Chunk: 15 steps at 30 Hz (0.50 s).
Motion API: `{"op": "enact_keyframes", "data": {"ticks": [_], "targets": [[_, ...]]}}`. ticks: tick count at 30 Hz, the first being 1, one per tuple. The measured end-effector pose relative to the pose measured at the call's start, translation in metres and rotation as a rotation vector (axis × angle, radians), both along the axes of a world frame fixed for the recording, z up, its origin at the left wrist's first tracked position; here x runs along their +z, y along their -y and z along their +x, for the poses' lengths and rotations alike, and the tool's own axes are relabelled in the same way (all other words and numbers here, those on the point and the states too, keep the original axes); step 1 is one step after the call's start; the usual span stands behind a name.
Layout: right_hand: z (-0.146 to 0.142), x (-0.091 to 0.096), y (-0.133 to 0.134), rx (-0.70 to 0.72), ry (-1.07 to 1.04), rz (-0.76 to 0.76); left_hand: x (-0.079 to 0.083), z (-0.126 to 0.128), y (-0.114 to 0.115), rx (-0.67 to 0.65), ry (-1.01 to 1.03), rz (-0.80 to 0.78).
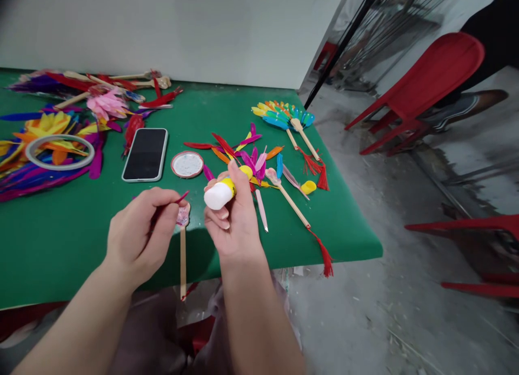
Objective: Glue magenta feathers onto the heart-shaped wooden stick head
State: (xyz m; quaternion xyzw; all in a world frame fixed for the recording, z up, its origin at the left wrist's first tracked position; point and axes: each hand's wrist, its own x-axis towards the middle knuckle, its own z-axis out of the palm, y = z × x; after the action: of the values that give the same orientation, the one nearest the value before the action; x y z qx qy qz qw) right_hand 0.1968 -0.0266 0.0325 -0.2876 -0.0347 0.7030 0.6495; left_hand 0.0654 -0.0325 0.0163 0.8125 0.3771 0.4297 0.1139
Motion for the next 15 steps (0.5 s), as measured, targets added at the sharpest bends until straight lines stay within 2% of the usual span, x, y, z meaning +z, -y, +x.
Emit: {"op": "enact_keyframes", "data": {"ticks": [5, 10, 15], "targets": [[-0.0008, -0.0009, -0.0017, 0.007, 0.010, 0.007, 0.0016, 0.0028, -0.0012, -0.035, -0.024, 0.107], [-0.0023, 0.0001, -0.0014, 0.011, 0.019, -0.016, -0.0006, 0.0050, -0.0023, 0.032, -0.032, 0.221], [-0.0042, 0.0013, -0.0012, 0.007, 0.033, -0.017, -0.0020, 0.0060, -0.0029, 0.043, -0.016, 0.286]]}}
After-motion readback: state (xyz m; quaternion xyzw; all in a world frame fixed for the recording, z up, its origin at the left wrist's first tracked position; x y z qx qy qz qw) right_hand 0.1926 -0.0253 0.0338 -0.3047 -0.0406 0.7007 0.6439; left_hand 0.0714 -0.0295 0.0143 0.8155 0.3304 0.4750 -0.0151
